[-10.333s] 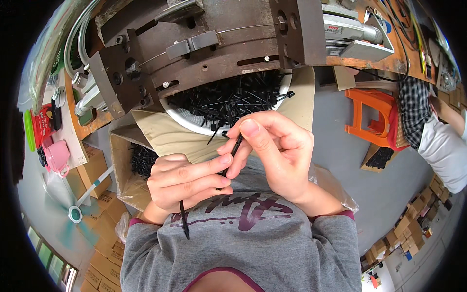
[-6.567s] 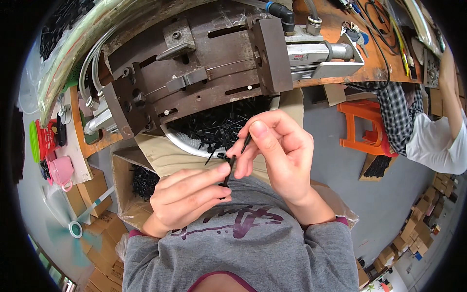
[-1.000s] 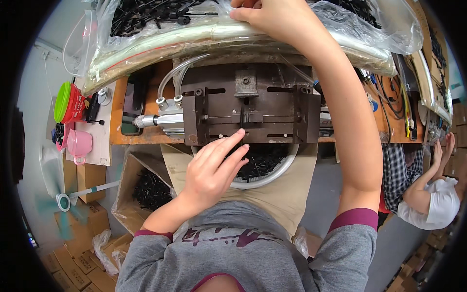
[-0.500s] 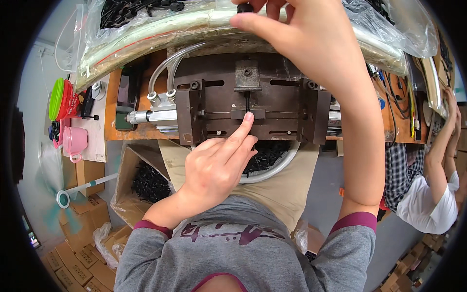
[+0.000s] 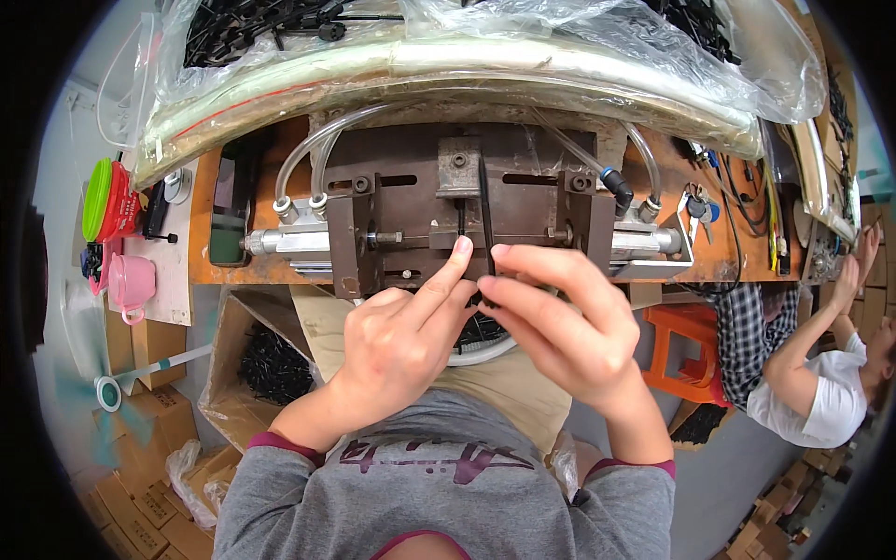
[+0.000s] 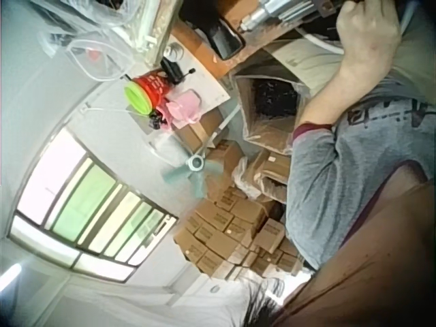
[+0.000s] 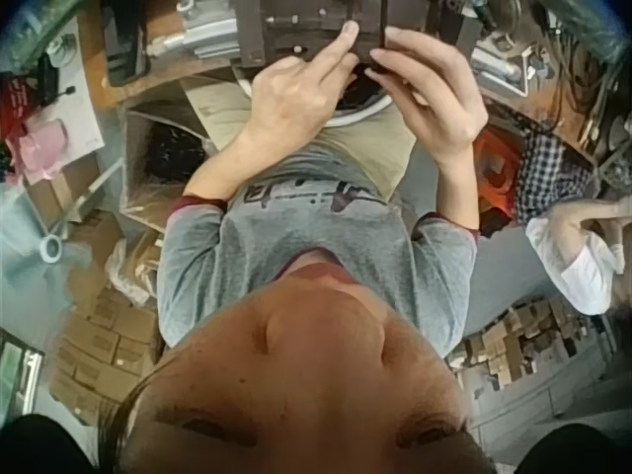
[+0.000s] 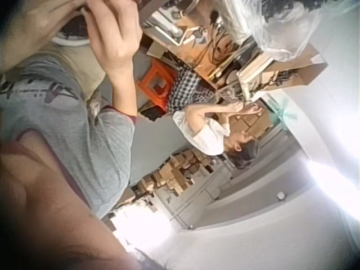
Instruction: Assembling mascara brushes by feeding components into a pneumatic press machine.
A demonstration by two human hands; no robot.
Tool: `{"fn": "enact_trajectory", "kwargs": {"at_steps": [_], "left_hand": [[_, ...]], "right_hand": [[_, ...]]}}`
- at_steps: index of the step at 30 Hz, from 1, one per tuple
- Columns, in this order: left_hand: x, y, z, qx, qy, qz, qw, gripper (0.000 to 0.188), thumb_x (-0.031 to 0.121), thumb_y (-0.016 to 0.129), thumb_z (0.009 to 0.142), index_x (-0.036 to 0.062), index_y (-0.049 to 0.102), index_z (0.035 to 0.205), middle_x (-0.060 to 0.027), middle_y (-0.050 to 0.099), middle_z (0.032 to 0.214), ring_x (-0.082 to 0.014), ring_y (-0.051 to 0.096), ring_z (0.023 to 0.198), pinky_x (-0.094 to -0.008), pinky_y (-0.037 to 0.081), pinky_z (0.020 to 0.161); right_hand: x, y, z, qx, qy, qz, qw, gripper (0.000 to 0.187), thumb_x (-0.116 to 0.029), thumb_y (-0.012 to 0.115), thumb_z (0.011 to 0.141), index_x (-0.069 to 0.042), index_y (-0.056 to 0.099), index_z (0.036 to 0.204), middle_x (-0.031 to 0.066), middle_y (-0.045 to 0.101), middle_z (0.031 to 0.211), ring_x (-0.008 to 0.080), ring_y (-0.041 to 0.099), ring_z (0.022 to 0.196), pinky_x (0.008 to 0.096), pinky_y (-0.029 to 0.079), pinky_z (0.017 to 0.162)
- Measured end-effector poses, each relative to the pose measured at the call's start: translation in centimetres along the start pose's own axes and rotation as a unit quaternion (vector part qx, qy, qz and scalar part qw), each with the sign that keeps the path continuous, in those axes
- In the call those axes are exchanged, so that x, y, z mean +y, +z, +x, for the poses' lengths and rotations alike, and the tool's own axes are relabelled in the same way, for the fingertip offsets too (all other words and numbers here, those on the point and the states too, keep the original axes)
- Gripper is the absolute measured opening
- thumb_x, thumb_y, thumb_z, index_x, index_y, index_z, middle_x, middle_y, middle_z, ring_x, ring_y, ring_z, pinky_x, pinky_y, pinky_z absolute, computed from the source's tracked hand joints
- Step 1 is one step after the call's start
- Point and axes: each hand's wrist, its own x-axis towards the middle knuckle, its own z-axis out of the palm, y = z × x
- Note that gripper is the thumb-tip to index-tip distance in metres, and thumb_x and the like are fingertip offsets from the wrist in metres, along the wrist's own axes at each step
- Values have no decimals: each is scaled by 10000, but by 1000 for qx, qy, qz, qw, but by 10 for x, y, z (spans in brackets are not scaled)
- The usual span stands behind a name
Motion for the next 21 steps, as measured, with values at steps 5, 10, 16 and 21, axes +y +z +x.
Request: {"fn": "enact_trajectory", "kwargs": {"at_steps": [5, 10, 16, 21], "left_hand": [[-4, -11, -6, -35, 9, -54, 998, 244, 100, 752, 706, 28, 702, 934, -112, 658, 1207, -129, 568, 537, -243, 474, 532], [-4, -34, -19, -109, 7, -163, 981, 345, 204, 791, 704, 48, 708, 1000, -89, 673, 1167, -149, 601, 582, -262, 483, 539], [-6, -34, -28, -53, 12, -193, 980, 336, 249, 811, 703, 46, 721, 954, -64, 717, 976, -142, 637, 611, -258, 489, 535], [-7, -31, -32, -64, 33, -198, 978, 275, 194, 820, 697, 47, 724, 909, -51, 720, 907, -140, 652, 633, -249, 496, 542]], "right_hand": [[-7, 4, -18, -13, -9, -5, 1000, 281, 18, 788, 626, 46, 703, 892, 199, 666, 1089, 300, 689, 884, 341, 568, 705], [-9, 13, -24, -48, -10, -52, 997, 255, -6, 762, 651, 29, 683, 891, 219, 660, 1143, 244, 691, 758, 289, 545, 625], [-8, 33, -23, -94, -26, -155, 983, 227, -40, 665, 658, 29, 659, 874, 229, 655, 1159, 137, 603, 556, 245, 488, 543], [-13, 33, -11, -133, -24, -215, 967, 222, -48, 682, 657, 12, 656, 869, 207, 652, 1179, 99, 533, 487, 230, 439, 495]]}}
